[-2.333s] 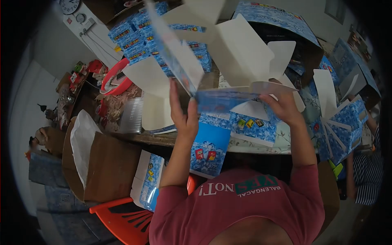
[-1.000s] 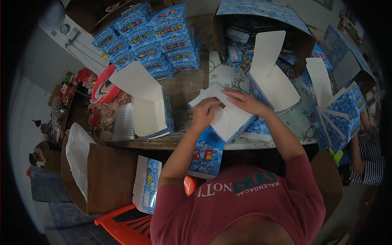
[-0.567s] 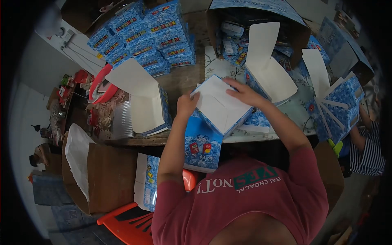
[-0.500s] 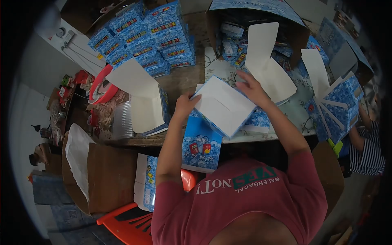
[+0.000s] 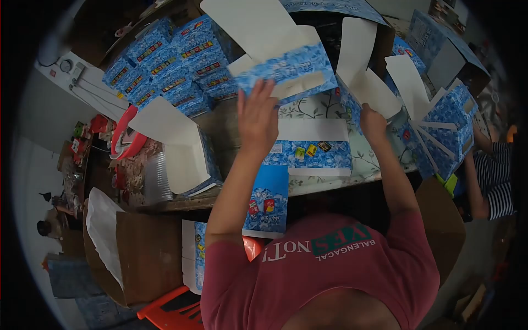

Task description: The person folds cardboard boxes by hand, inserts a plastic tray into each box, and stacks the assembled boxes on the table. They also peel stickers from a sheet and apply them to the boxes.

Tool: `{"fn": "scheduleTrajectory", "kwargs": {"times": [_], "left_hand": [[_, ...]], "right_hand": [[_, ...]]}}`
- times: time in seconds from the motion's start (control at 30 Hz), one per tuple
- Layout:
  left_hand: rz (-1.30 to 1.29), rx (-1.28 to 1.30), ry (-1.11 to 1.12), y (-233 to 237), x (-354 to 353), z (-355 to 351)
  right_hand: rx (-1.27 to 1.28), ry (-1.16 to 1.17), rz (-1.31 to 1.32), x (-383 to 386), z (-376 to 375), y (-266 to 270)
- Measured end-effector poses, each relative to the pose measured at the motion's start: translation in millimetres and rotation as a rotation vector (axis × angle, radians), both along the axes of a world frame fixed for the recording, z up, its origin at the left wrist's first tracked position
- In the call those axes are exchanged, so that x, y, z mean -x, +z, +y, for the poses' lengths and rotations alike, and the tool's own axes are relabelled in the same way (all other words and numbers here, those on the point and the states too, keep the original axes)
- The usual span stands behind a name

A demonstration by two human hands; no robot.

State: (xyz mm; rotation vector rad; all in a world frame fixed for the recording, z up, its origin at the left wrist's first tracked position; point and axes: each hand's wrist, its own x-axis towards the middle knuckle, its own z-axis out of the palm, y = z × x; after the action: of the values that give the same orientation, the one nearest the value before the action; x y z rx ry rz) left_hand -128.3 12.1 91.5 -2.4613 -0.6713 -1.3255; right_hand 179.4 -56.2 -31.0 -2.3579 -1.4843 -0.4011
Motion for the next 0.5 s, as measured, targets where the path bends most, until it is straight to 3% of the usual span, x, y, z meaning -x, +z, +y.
{"fn": "scheduleTrajectory", "kwargs": {"times": [0.03, 0.07, 0.13, 0.2, 0.27, 0.3, 0.33, 0.4, 0.47, 0.5], "left_hand": [[0.215, 0.005, 0.101, -24, -9, 15], [0.215, 0.007, 0.103, -51, -6, 22], [0.215, 0.403, 0.08, -106, 2, 39], [0.118, 0.625, 0.419, -156, 31, 50], [0.082, 0.976, 0.722, -137, 49, 27], [0.091, 0.985, 0.736, -145, 60, 25], [0.077, 1.094, 0.715, -157, 73, 26], [0.052, 1.2, 0.704, -180, 95, 28], [-0.391, 1.06, 0.441, -196, 111, 24], [-0.388, 1.062, 0.449, -192, 114, 20]], "right_hand": [[0.0, -0.001, 0.002, 0, 2, -9], [-0.1, 0.015, 0.0, 0, 5, -18], [-0.207, 0.045, -0.007, 8, 10, -10], [-0.58, 0.287, -0.214, 45, -1, 19], [-0.381, 0.503, 0.079, 66, -6, -13], [-0.248, 0.524, 0.252, 81, -9, -29], [-0.113, 0.543, 0.418, 95, -10, -42], [-0.001, 0.526, 0.429, 114, -7, -66], [0.105, 0.509, 0.431, 125, 4, -69], [0.181, 0.529, 0.614, 133, 12, -60]]}}
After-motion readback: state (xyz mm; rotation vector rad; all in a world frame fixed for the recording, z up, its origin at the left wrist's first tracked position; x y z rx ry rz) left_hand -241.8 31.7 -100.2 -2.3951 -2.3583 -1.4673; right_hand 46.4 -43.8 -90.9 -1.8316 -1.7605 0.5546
